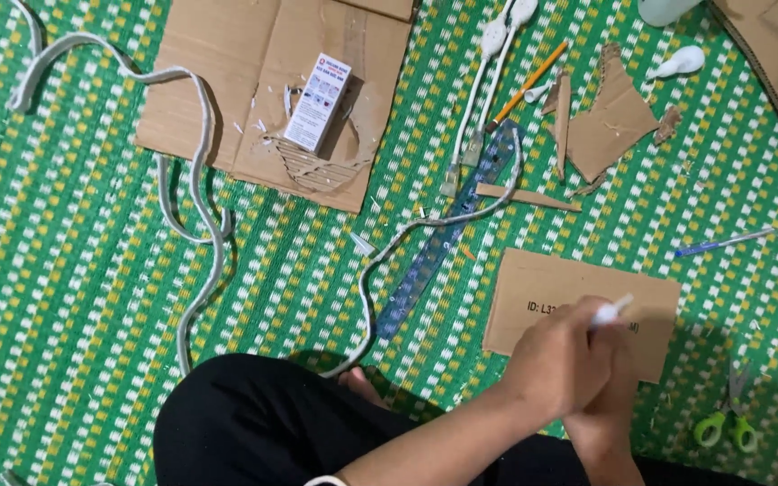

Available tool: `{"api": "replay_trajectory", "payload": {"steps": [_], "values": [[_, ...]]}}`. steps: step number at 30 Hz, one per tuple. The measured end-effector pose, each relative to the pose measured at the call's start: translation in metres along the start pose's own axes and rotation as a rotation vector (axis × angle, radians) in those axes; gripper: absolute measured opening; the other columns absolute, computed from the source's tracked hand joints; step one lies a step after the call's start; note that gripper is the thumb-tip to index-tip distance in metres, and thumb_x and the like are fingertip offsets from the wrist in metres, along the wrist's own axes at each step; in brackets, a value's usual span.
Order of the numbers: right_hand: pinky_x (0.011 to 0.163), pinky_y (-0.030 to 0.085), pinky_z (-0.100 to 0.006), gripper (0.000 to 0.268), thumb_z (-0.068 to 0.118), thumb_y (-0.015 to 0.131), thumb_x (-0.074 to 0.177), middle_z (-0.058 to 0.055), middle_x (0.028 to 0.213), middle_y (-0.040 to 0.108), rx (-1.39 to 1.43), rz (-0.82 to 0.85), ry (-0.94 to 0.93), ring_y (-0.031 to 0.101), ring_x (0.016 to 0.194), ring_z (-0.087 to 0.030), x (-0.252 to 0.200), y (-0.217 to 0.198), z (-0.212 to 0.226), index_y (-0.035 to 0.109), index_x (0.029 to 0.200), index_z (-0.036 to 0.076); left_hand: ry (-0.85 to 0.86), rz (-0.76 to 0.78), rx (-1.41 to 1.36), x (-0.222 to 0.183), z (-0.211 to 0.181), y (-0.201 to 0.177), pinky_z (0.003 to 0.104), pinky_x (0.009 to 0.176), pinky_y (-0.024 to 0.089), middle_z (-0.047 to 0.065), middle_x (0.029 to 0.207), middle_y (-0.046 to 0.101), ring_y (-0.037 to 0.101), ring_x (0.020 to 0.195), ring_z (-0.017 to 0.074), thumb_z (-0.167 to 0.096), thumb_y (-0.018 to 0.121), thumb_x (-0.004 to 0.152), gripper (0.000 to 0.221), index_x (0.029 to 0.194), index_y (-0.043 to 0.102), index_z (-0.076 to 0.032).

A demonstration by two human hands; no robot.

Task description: Assembling a cardboard structure by marking it with a pen and gluing small plastic components.

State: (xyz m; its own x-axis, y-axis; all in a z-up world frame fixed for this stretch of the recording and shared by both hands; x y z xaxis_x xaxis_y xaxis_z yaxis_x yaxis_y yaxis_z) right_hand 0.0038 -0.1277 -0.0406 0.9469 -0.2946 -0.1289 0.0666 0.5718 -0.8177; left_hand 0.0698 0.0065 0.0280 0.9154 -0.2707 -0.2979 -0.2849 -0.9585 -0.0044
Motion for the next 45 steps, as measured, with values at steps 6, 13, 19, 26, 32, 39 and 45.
{"api": "replay_trajectory", "payload": {"steps": [6,13,19,26,32,39,45], "values": [[0.065,0.042,-0.036,0.007,-0.003,0.064,0.093,-0.015,0.096,0.067,0.171,-0.095,0.062,0.052,0.076,-0.022,-0.023,0.008,-0.058,0.063,0.094,-0.009,0.111,0.204,0.342,-0.005,0.008,0.012,0.051,0.076,0.053,0.017,0.114,0.067,0.064,0.094,0.0434,-0.027,0.05,0.094,0.041,0.132,0.064,-0.018],[0.065,0.05,-0.033,0.009,0.004,0.052,0.109,-0.015,0.092,0.063,0.628,-0.09,0.345,0.061,0.075,-0.021,-0.021,0.008,-0.014,0.053,0.111,-0.005,-0.151,-0.333,0.946,0.023,-0.006,-0.168,0.05,0.056,0.051,0.013,0.08,0.072,0.067,0.062,0.0383,-0.04,0.067,0.089,0.028,0.086,0.068,-0.012],[0.066,0.049,-0.03,0.013,-0.002,0.053,0.105,-0.013,0.096,0.061,0.726,-0.111,0.268,0.058,0.076,-0.018,-0.021,0.011,-0.01,0.048,0.116,-0.001,-0.473,-0.665,0.825,0.016,0.062,-0.247,0.046,0.07,0.056,0.009,0.087,0.07,0.071,0.075,0.0327,-0.044,0.084,0.085,0.049,0.103,0.055,-0.008],[0.06,0.051,-0.027,0.01,-0.002,0.058,0.101,-0.01,0.085,0.063,0.68,-0.132,0.194,0.06,0.069,-0.016,-0.023,0.007,-0.004,0.052,0.109,-0.001,-0.288,-0.684,0.648,0.013,0.069,-0.244,0.037,0.066,0.057,0.009,0.081,0.075,0.071,0.068,0.0258,-0.014,0.081,0.079,0.029,0.105,0.071,-0.006],[0.062,0.051,-0.028,0.016,0.005,0.058,0.102,-0.011,0.09,0.064,0.779,-0.123,0.253,0.061,0.072,-0.017,-0.031,0.015,-0.017,0.05,0.115,0.0,-0.173,-0.705,0.635,0.01,0.068,-0.236,0.038,0.066,0.057,0.009,0.077,0.073,0.07,0.067,0.026,-0.008,0.073,0.084,0.028,0.111,0.067,-0.003],[0.062,0.049,-0.028,0.012,0.009,0.058,0.104,-0.009,0.093,0.064,0.825,-0.079,0.356,0.06,0.074,-0.015,-0.059,0.002,-0.009,0.055,0.113,0.002,-0.073,-0.6,0.57,0.007,0.074,-0.221,0.037,0.072,0.057,0.011,0.092,0.074,0.068,0.075,0.0267,-0.005,0.078,0.076,0.02,0.096,0.073,-0.003],[0.059,0.05,-0.032,0.02,0.01,0.058,0.102,-0.015,0.095,0.065,0.906,-0.061,0.355,0.063,0.076,-0.022,-0.109,-0.01,-0.029,0.056,0.118,-0.002,-0.125,-0.613,0.426,-0.001,0.069,-0.225,0.035,0.071,0.06,0.012,0.097,0.079,0.074,0.077,0.0236,-0.001,0.063,0.091,0.025,0.113,0.074,-0.005]]}}
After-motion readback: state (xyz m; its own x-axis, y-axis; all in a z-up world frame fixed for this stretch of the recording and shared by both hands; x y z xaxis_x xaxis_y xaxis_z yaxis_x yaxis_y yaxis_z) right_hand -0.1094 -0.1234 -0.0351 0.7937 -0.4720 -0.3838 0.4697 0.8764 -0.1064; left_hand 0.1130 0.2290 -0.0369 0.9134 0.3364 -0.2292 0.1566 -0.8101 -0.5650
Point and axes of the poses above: each hand's wrist, its own x-axis towards the middle knuckle, its own y-axis out of the palm, z = x × y, the point moved 7 cm from there along x, towards the middle knuckle
